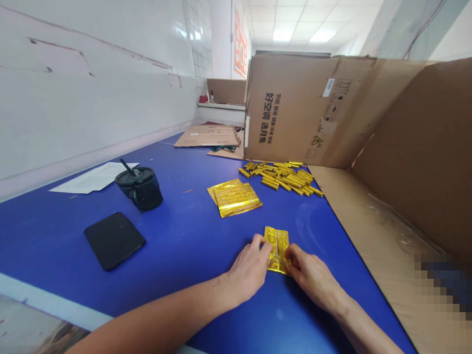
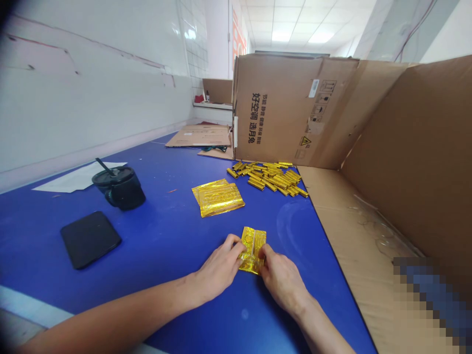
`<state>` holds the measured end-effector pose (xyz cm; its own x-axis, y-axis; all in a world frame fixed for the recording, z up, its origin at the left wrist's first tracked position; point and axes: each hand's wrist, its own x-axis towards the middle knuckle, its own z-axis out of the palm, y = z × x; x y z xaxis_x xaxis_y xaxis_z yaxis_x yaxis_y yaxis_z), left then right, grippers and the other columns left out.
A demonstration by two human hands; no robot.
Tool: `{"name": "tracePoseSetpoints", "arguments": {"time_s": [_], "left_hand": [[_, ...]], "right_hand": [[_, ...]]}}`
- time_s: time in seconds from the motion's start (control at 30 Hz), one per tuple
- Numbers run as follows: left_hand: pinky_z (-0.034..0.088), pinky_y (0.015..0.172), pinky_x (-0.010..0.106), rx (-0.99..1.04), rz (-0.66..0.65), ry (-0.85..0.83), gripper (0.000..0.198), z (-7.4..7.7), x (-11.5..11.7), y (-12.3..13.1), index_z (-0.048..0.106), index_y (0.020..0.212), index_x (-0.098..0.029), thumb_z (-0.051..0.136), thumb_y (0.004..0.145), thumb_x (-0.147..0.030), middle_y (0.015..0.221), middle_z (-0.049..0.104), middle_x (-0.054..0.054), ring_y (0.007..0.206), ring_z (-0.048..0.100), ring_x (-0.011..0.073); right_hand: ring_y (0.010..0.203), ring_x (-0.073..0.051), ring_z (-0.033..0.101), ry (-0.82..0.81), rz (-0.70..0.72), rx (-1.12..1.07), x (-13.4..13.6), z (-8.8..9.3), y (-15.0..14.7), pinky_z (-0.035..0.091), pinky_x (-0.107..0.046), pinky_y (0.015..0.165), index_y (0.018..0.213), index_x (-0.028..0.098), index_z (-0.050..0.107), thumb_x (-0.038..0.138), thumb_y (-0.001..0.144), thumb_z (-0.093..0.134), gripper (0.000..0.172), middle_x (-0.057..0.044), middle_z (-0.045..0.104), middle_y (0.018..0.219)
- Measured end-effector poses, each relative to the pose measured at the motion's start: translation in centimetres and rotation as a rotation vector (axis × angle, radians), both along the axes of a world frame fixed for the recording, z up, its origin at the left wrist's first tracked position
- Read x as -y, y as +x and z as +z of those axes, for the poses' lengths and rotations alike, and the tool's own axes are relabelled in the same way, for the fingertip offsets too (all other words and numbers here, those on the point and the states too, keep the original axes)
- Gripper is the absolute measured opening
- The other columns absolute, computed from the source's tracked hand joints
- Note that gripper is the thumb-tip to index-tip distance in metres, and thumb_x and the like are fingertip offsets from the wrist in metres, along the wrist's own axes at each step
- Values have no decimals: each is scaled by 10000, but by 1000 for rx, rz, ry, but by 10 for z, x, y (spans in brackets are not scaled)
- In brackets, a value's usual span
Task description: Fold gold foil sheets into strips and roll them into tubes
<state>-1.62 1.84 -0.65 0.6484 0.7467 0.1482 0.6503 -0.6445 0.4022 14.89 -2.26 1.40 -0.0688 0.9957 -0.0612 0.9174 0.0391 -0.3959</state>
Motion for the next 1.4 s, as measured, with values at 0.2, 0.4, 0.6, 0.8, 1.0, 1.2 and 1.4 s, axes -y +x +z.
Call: {"name": "tracePoseSetpoints", "arguments": {"time_s": [0.2, 0.4, 0.6, 0.8, 1.0, 1.2, 1.4], "left_hand": [[412, 718, 310, -132, 7, 115, 163, -1, 0, 0, 481, 895, -188, 378, 789, -122, 947, 441, 33, 772, 482, 155], [369, 706, 314, -171, -121, 278, 148, 7, 2, -2, 513, 811, -176, 383, 795, -108, 856, 482, 33, 820, 440, 178], [250, 889, 444, -236, -309, 403, 146, 12, 4, -5, 540, 888, -187, 422, 803, -181, 785, 548, 16, 808, 465, 183], [64, 957, 540, -279, -301, 440, 315, 13, 10, -8, 553, 957, -195, 523, 740, -421, 879, 583, 32, 916, 466, 237], [93, 958, 537, -270, -296, 414, 445, 10, 15, -8, 507, 1064, -190, 532, 720, -472, 950, 570, 58, 920, 480, 239], [97, 961, 536, -267, -285, 363, 496, 17, 19, -9, 463, 1122, -214, 544, 710, -478, 1067, 524, 80, 1022, 441, 251], [73, 982, 517, -245, -311, 327, 374, 21, 20, -9, 551, 1020, -203, 542, 730, -439, 1125, 506, 84, 1096, 387, 247]], "right_hand": [[631, -151, 554, -2, 21, 64, 2, 1, -1, 325, -230, 553, 724, 200, 497, 120, 713, 394, 130, -18, 617, 693], [682, -163, 574, -16, 36, 117, 2, 4, -2, 340, -234, 577, 715, 197, 536, 117, 712, 386, 170, -31, 635, 729], [694, -163, 585, -18, 22, 138, 2, 3, -2, 337, -233, 575, 728, 197, 546, 110, 716, 398, 173, -27, 646, 743], [671, -160, 588, -51, 24, 114, 1, 3, 2, 347, -229, 562, 733, 210, 558, 140, 723, 407, 167, -8, 650, 710], [721, -152, 598, -60, 69, 128, 5, 9, 5, 372, -230, 612, 778, 249, 588, 156, 736, 410, 206, 14, 659, 769], [743, -178, 599, -53, 82, 209, 7, 9, 8, 391, -254, 611, 808, 237, 584, 131, 743, 401, 221, -9, 651, 779], [824, -163, 548, 133, 287, -72, 17, 26, -9, 408, -269, 748, 880, 211, 583, 216, 837, 342, 244, -54, 610, 888]]}}
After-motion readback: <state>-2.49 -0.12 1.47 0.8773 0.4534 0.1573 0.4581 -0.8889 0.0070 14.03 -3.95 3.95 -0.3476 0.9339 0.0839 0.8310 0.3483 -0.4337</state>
